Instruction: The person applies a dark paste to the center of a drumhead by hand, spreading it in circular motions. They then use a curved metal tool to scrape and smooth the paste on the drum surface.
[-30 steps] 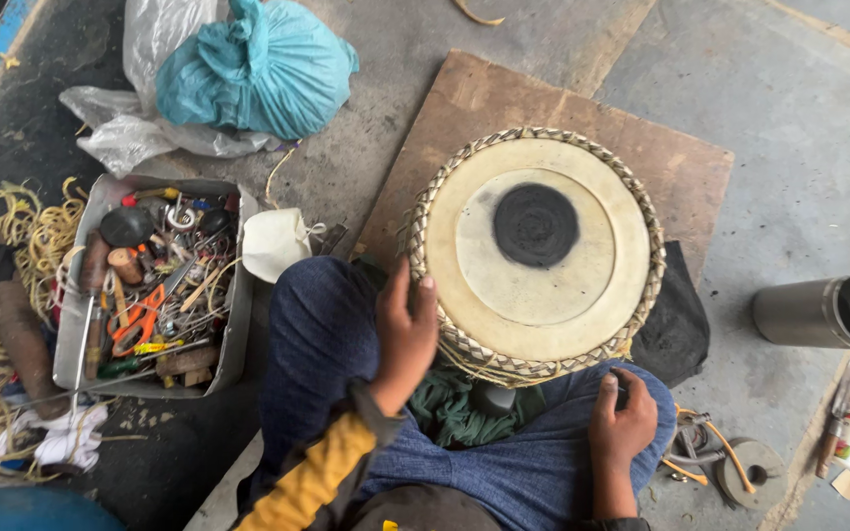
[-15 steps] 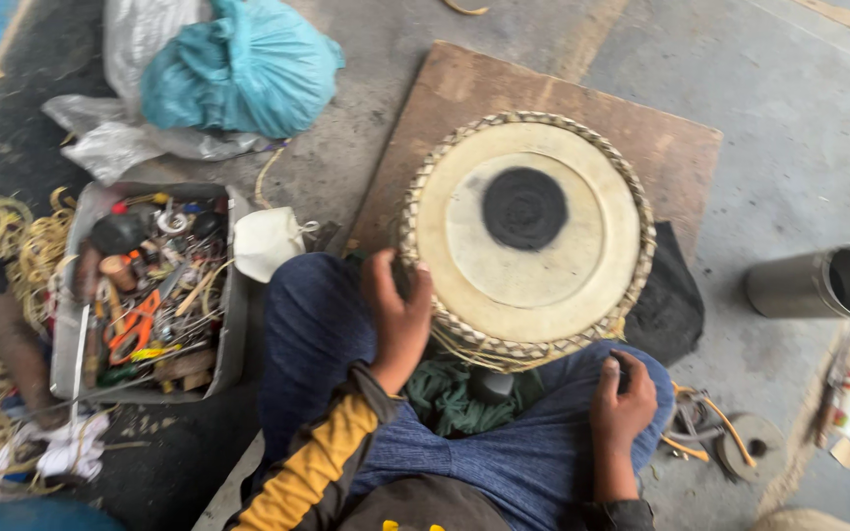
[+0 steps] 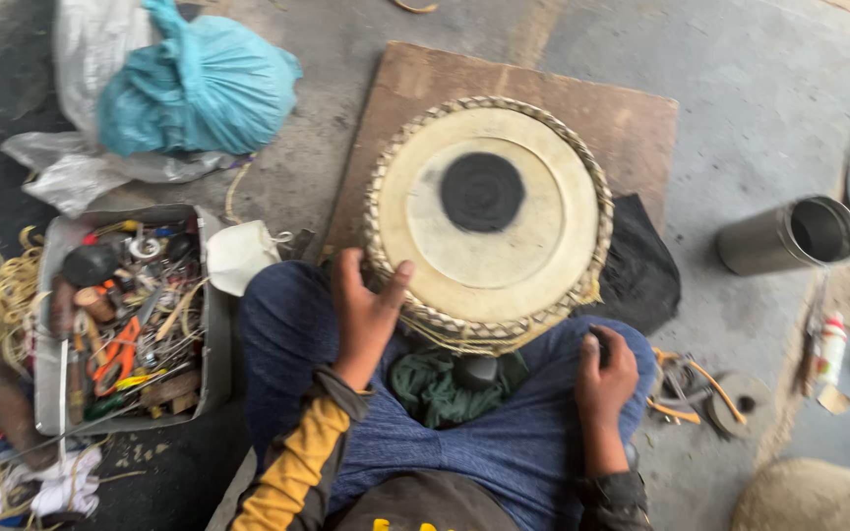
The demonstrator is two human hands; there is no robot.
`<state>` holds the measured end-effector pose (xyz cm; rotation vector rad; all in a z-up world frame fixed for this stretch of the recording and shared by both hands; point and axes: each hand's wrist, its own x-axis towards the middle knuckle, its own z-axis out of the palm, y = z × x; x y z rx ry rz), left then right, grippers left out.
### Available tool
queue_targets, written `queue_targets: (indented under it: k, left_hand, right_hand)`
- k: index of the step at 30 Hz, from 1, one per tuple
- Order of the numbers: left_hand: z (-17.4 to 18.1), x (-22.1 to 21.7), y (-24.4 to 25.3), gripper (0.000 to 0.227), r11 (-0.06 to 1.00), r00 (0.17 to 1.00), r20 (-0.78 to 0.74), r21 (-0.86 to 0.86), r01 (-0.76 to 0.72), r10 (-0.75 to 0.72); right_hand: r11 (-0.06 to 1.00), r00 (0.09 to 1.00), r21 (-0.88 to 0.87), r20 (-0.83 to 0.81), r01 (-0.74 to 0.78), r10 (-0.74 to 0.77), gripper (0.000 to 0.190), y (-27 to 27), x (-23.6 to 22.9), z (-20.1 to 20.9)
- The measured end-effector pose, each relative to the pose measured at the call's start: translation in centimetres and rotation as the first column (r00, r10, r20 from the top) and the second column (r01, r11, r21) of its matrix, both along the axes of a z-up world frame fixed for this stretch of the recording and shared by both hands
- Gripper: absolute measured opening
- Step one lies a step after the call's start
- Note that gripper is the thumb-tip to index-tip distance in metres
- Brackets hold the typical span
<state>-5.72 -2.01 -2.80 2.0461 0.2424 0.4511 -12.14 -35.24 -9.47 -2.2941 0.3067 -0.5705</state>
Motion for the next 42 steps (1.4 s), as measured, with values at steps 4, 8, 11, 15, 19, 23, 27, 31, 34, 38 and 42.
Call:
queue_targets:
  k: [4,8,11,15,19,23,27,31,34,38,42]
  left_hand:
    - [-0.4,-0.3,1.9,0.055,0.96,0.985,0.063,-0.221,0.169,-0.159]
    - [-0.9,-0.2,5.0,0.046,0.807,0.914,-0.094,-0.511,0.296,-0.395]
    - [-1.2,0.7,6.2,0.044,0.92,0.915,0.115,-0.017,0.391,-0.387]
    - [-0.6,2.3,6.2,0.026,0.913,0.912,0.06,0.057,0.403,-0.406]
    - [0.3,2.6,6.4,0.021,0.898,0.906,0.097,0.213,0.386,-0.413]
    - [0.6,2.7,6.5,0.02,0.902,0.923,0.046,0.235,0.363,-0.383]
    - [0.4,1.7,5.9,0.022,0.927,0.945,0.075,0.232,0.293,-0.318]
    - [0.8,-0.5,4.2,0.048,0.97,0.953,0.202,0.136,0.203,-0.228]
    - [1.9,-2.4,2.3,0.057,0.994,0.973,0.209,-0.028,0.106,-0.098]
    - [4.7,-3.5,0.0,0.048,0.964,0.93,0.324,0.249,0.093,-0.174]
    - [7.5,-3.3,-2.2,0.048,0.738,0.923,0.098,0.634,0.23,-0.371]
  right_hand:
    - [1.0,1.0,0.014,0.002,-0.005,0.005,0.023,-0.2,-0.1,-0.2]
    - [1.0,1.0,-0.002,0.0,0.006,-0.006,0.023,-0.4,0.1,-0.1]
    - [1.0,0.999,-0.024,-0.029,0.012,-0.013,0.023,0.2,0.6,0.0]
    - [0.999,0.999,-0.048,-0.034,0.017,-0.018,0.024,0.1,0.4,0.1]
    - [0.998,0.998,-0.057,-0.058,0.02,-0.023,0.024,0.1,0.2,-0.1]
    - [0.999,0.998,-0.047,-0.052,0.027,-0.029,0.024,0.1,0.3,-0.3]
    - [0.996,0.999,-0.091,-0.043,0.027,-0.031,0.024,0.0,0.2,-0.6]
    - [0.995,0.999,-0.093,-0.041,0.026,-0.03,0.025,0.0,0.3,-0.9]
    - [0.995,0.999,-0.096,-0.029,0.018,-0.021,0.026,-0.2,0.1,-1.2]
    - [0.996,0.999,-0.091,-0.029,0.021,-0.023,0.025,-0.3,0.2,-1.2]
    - [0.995,0.999,-0.099,-0.035,0.017,-0.021,0.024,-0.1,0.3,-1.3]
